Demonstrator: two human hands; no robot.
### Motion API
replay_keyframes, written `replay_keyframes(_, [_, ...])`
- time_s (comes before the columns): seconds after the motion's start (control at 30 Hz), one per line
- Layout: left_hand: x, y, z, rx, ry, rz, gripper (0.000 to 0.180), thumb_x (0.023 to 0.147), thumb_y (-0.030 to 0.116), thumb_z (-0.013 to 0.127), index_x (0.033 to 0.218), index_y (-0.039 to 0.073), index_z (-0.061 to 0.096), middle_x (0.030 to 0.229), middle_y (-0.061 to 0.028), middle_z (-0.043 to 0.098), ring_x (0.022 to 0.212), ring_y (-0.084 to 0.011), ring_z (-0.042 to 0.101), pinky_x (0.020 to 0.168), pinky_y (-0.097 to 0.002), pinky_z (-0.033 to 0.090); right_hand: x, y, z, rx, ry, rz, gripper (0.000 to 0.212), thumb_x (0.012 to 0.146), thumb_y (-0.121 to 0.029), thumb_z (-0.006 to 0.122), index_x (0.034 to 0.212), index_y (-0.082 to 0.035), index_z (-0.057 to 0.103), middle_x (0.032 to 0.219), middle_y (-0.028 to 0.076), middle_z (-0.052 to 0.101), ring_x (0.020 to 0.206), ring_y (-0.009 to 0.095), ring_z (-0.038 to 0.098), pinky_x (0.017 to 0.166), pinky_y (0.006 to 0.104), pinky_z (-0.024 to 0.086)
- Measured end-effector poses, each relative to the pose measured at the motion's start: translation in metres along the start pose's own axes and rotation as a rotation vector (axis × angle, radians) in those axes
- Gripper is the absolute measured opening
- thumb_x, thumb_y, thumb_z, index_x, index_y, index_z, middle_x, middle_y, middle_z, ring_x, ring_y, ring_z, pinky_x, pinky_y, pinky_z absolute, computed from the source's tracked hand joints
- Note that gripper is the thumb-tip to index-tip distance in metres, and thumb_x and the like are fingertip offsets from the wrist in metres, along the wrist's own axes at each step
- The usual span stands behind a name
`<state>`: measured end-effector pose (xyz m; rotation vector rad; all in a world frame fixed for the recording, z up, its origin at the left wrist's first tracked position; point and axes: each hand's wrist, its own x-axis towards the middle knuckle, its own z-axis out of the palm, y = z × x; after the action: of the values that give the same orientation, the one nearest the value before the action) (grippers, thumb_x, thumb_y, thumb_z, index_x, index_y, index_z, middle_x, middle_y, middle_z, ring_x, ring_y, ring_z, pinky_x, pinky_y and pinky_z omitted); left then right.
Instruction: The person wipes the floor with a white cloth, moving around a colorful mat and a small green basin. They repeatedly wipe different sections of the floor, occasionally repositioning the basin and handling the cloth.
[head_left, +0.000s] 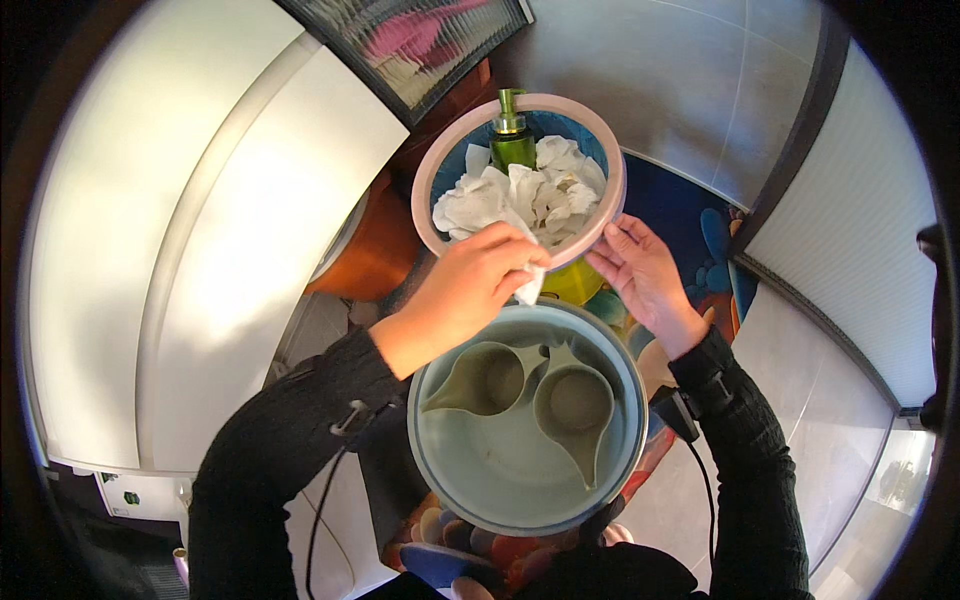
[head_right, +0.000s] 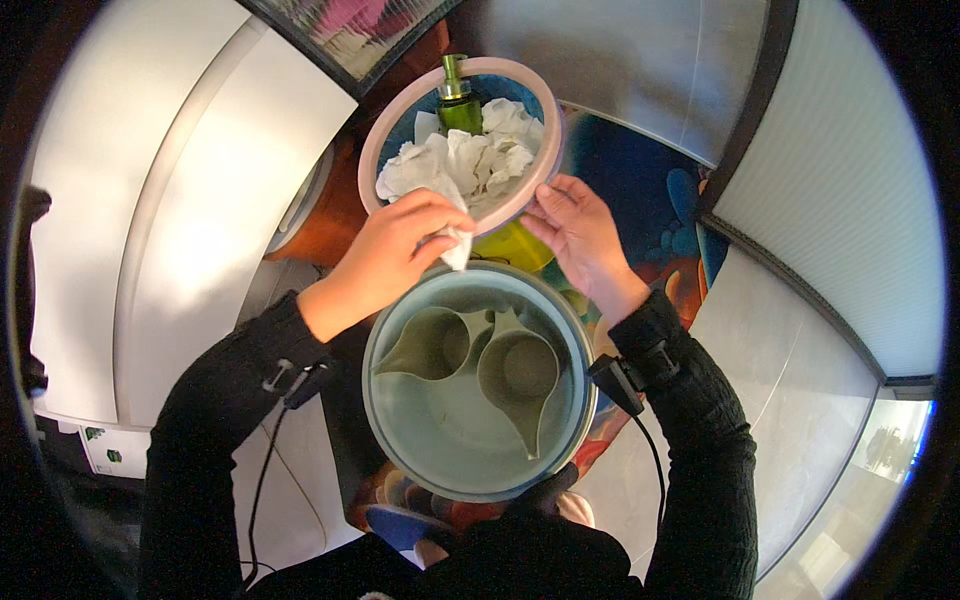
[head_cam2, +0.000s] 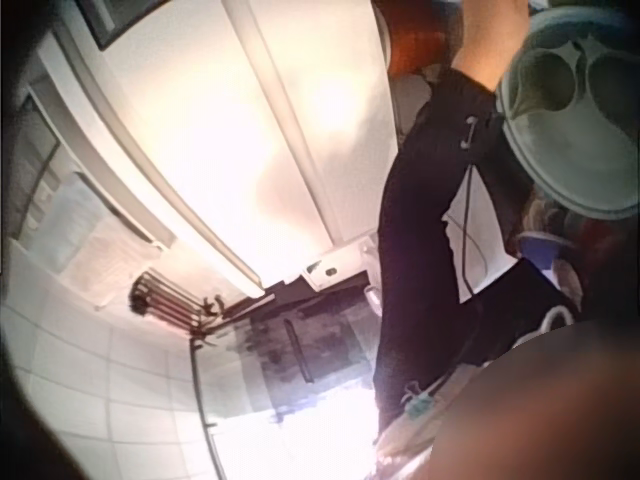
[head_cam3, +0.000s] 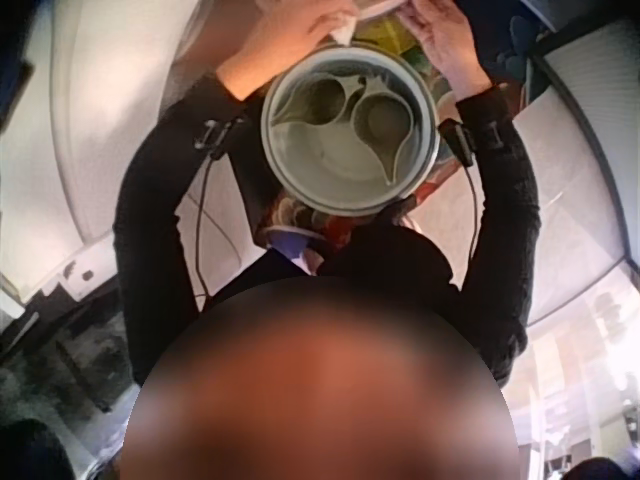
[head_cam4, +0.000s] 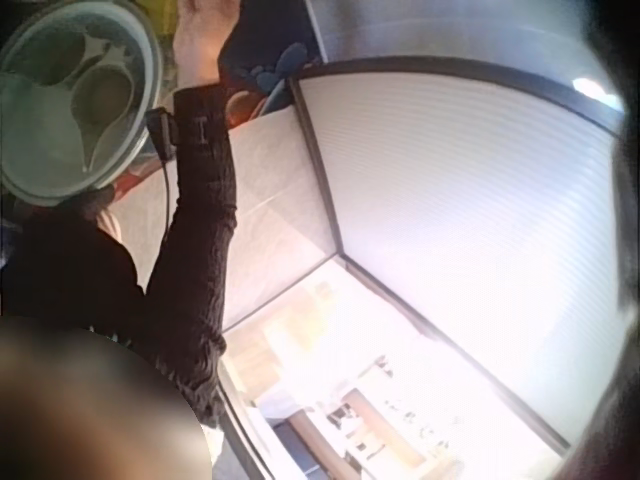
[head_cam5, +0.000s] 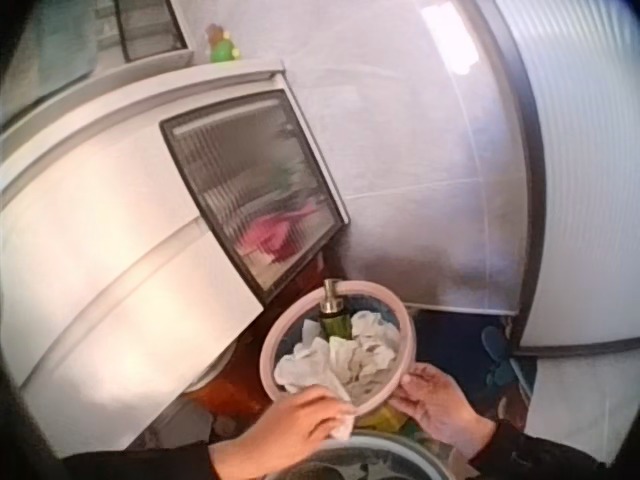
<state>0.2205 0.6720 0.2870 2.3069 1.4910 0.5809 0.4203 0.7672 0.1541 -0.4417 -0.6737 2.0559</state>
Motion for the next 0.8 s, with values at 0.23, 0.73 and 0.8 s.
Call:
replay_keyframes(0.23, [0.081,-0.001,0.052,-0.097,0.286,0.02,0.011,0.082,0.003,0.068,0.093,0.001,0.066,0.087,-0.0125,0.064,0.079,-0.0239,0.065,0.069,-0.0322,0.05,0.006,0.014,0.003,0.173,-0.12,-0.034,0.021,0.098,-0.012,0.056,0.117,-0.007,0.051,0.116,0.009,0.061,0.107,0.02,0.061,0.098,0.0363,0.05])
replay_keyframes(0.73, [0.217,-0.107,0.031,0.366,0.533,-0.172,0.014,0.081,0.014,0.07,0.09,0.004,0.073,0.079,-0.0116,0.072,0.074,-0.0225,0.071,0.068,-0.0326,0.054,0.007,0.018,0.003,0.185,-0.134,-0.077,0.021,0.098,-0.011,0.057,0.117,-0.006,0.051,0.11,0.005,0.062,0.102,0.015,0.059,0.096,0.0317,0.048])
replay_keyframes(0.8, [0.215,-0.101,0.033,0.269,0.44,-0.184,0.016,0.081,0.017,0.07,0.091,0.004,0.073,0.078,-0.0104,0.072,0.073,-0.0223,0.07,0.068,-0.0338,0.054,0.006,0.017,0.003,0.174,-0.135,-0.072,0.02,0.098,-0.011,0.058,0.116,-0.007,0.051,0.109,0.004,0.062,0.101,0.015,0.059,0.095,0.0315,0.048])
